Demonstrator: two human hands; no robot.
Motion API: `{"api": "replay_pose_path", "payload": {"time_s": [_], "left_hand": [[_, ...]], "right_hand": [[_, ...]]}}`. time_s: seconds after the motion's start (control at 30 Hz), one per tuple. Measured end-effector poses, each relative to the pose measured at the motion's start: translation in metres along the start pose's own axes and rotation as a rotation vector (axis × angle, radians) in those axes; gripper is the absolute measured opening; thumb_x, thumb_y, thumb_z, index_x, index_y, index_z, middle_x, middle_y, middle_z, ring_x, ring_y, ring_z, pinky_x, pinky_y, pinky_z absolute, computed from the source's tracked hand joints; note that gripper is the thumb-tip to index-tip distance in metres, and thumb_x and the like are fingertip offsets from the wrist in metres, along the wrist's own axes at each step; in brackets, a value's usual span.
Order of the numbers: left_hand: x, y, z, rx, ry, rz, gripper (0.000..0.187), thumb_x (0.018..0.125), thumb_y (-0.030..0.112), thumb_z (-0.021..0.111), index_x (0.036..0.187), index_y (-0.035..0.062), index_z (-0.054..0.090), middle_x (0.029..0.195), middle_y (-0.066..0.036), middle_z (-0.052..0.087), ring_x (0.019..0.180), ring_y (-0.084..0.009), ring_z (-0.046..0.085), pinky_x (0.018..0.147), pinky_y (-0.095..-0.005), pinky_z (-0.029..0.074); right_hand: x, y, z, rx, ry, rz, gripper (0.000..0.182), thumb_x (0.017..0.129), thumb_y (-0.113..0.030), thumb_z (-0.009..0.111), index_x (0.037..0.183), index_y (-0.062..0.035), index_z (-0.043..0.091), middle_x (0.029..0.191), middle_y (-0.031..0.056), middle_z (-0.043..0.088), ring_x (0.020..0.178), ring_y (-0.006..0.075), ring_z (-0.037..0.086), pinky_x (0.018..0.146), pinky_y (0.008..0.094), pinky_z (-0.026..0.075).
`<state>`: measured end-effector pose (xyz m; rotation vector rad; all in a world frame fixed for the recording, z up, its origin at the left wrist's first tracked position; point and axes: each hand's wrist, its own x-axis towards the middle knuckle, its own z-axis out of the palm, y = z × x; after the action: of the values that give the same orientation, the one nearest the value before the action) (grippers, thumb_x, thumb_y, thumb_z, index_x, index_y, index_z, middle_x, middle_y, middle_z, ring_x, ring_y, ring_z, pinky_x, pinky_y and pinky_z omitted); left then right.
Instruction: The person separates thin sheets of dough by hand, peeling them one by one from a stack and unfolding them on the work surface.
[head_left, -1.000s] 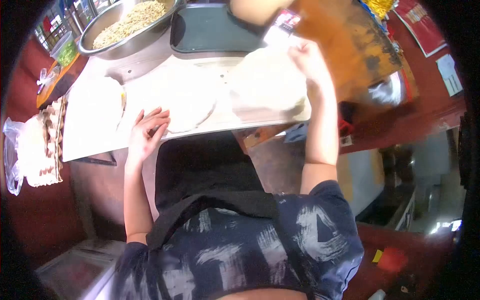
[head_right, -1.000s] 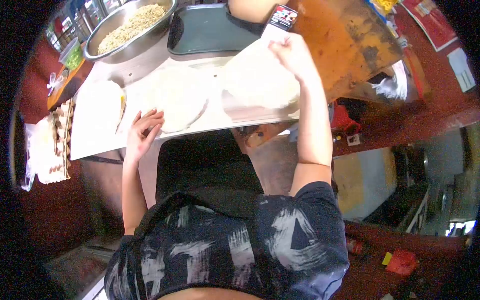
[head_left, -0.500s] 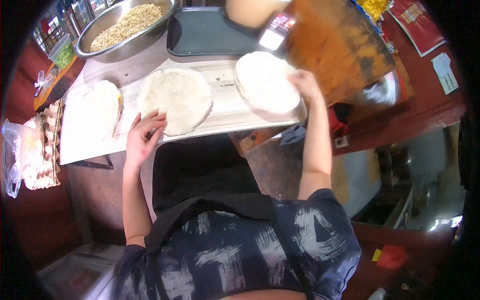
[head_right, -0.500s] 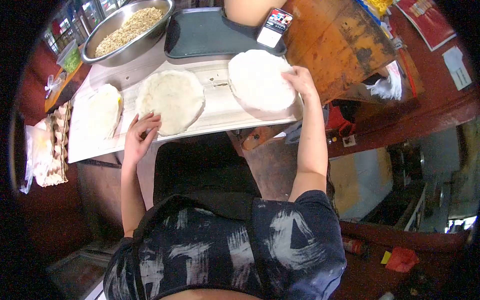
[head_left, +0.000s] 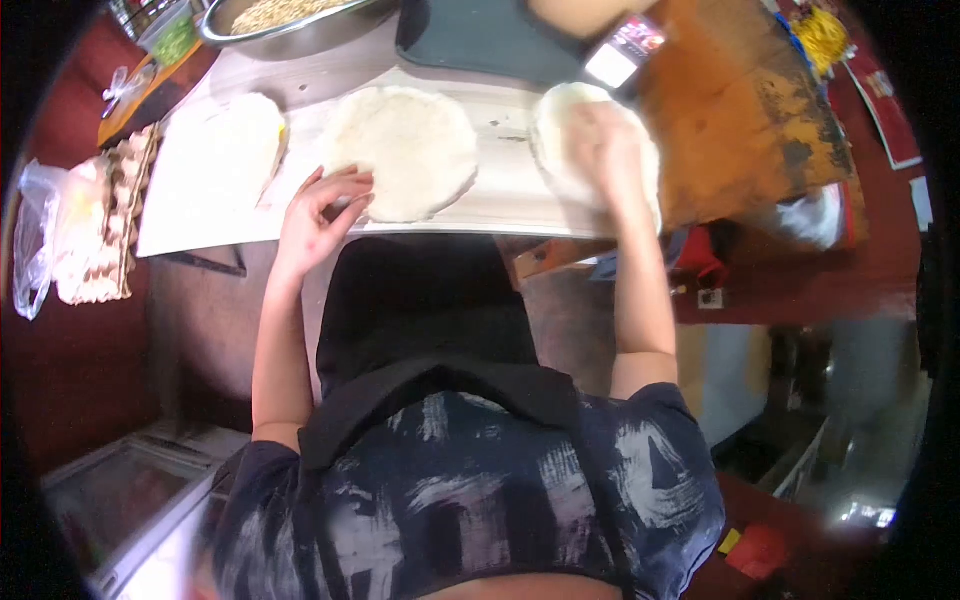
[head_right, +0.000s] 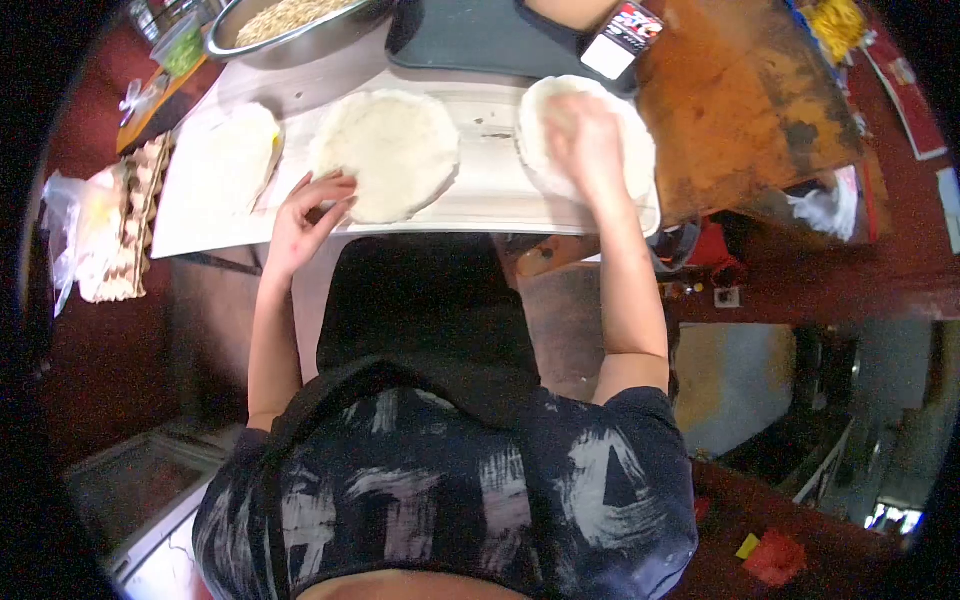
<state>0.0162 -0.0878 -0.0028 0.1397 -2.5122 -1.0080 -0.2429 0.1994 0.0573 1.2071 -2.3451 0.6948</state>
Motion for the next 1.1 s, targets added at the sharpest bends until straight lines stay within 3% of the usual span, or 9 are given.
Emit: {"api": "replay_pose_path", "payload": {"time_s": [0.07,0.13,0.17,0.2,0.27,0.4,0.6,0.67,1.1], "left_hand": [[-0.007,-0.009,0.002,-0.045,0.052,0.016,0.018,0.086,0.014,0.064,0.101,0.007,0.07,0.11,-0.009,0.069,0.121,-0.0248,0.055,0.108,-0.0446,0.033],[-0.013,-0.01,0.002,-0.673,0.214,-0.095,0.021,0.088,0.013,0.062,0.107,0.0058,0.067,0.107,-0.011,0.069,0.116,-0.0257,0.057,0.103,-0.04,0.039],[-0.017,-0.002,-0.001,-0.616,0.286,-0.064,0.023,0.089,0.011,0.059,0.11,0.0014,0.065,0.099,-0.013,0.069,0.101,-0.0235,0.063,0.091,-0.0345,0.048],[-0.027,-0.005,-0.001,-0.608,0.288,-0.07,0.023,0.089,0.011,0.059,0.11,0.0014,0.065,0.099,-0.013,0.069,0.101,-0.0235,0.063,0.091,-0.0345,0.048],[-0.051,-0.01,0.002,-1.075,0.106,-0.205,0.022,0.089,0.009,0.058,0.107,-0.0025,0.064,0.091,-0.014,0.068,0.086,-0.0201,0.064,0.078,-0.0303,0.051],[-0.071,0.006,0.015,-0.921,-0.312,-0.479,0.024,0.093,0.015,0.056,0.106,-0.002,0.065,0.088,-0.009,0.067,0.079,-0.0132,0.062,0.074,-0.0264,0.05],[-0.067,0.028,0.036,-1.105,-0.162,-0.516,0.031,0.095,0.022,0.054,0.116,0.0004,0.06,0.109,-0.012,0.067,0.091,-0.0165,0.065,0.079,-0.028,0.049],[-0.061,0.028,0.04,-1.096,-0.129,-0.537,0.028,0.094,0.021,0.056,0.112,0.0012,0.062,0.109,-0.012,0.068,0.09,-0.0179,0.067,0.079,-0.0284,0.049],[-0.055,0.023,0.043,-0.986,-0.137,-0.528,0.021,0.092,0.018,0.059,0.106,0.0036,0.066,0.102,-0.009,0.07,0.086,-0.0164,0.067,0.077,-0.0271,0.048]], "right_hand": [[-0.003,-0.039,0.016,0.223,-0.317,-0.194,0.031,0.076,-0.008,0.067,0.106,-0.0102,0.064,0.109,0.0082,0.062,0.109,0.027,0.054,0.094,0.0408,0.041],[-0.011,-0.064,0.037,0.204,-0.322,-0.319,0.029,0.076,-0.007,0.066,0.105,-0.0104,0.064,0.108,0.0069,0.062,0.107,0.0256,0.055,0.094,0.04,0.041],[-0.013,-0.071,0.045,0.17,-0.321,-0.438,0.028,0.076,-0.006,0.065,0.103,-0.0106,0.064,0.106,0.0056,0.063,0.105,0.0241,0.056,0.094,0.0391,0.04],[-0.014,-0.075,0.051,0.18,-0.322,-0.44,0.028,0.076,-0.006,0.065,0.103,-0.0106,0.064,0.106,0.0056,0.063,0.105,0.0241,0.056,0.094,0.0391,0.04],[-0.017,-0.08,0.06,0.217,-0.265,-0.444,0.023,0.076,-0.006,0.065,0.098,-0.0111,0.065,0.098,0.0038,0.064,0.1,0.0228,0.058,0.093,0.0377,0.04],[-0.023,-0.081,0.068,0.28,-0.229,-0.482,0.02,0.076,-0.008,0.065,0.096,-0.0111,0.065,0.096,0.0029,0.063,0.097,0.0222,0.058,0.09,0.0365,0.04],[-0.049,-0.104,0.056,0.336,-0.218,-0.434,0.018,0.076,-0.01,0.067,0.094,-0.0099,0.065,0.093,0.0026,0.063,0.09,0.0223,0.058,0.087,0.0354,0.042],[-0.054,-0.111,0.05,0.357,-0.173,-0.423,0.022,0.071,-0.005,0.073,0.091,-0.0059,0.065,0.09,0.0072,0.064,0.089,0.0253,0.06,0.08,0.036,0.048],[-0.056,-0.12,0.054,0.451,-0.126,-0.398,0.015,0.075,-0.006,0.072,0.089,-0.0065,0.065,0.088,0.0063,0.065,0.083,0.0242,0.06,0.078,0.0352,0.047]]}}
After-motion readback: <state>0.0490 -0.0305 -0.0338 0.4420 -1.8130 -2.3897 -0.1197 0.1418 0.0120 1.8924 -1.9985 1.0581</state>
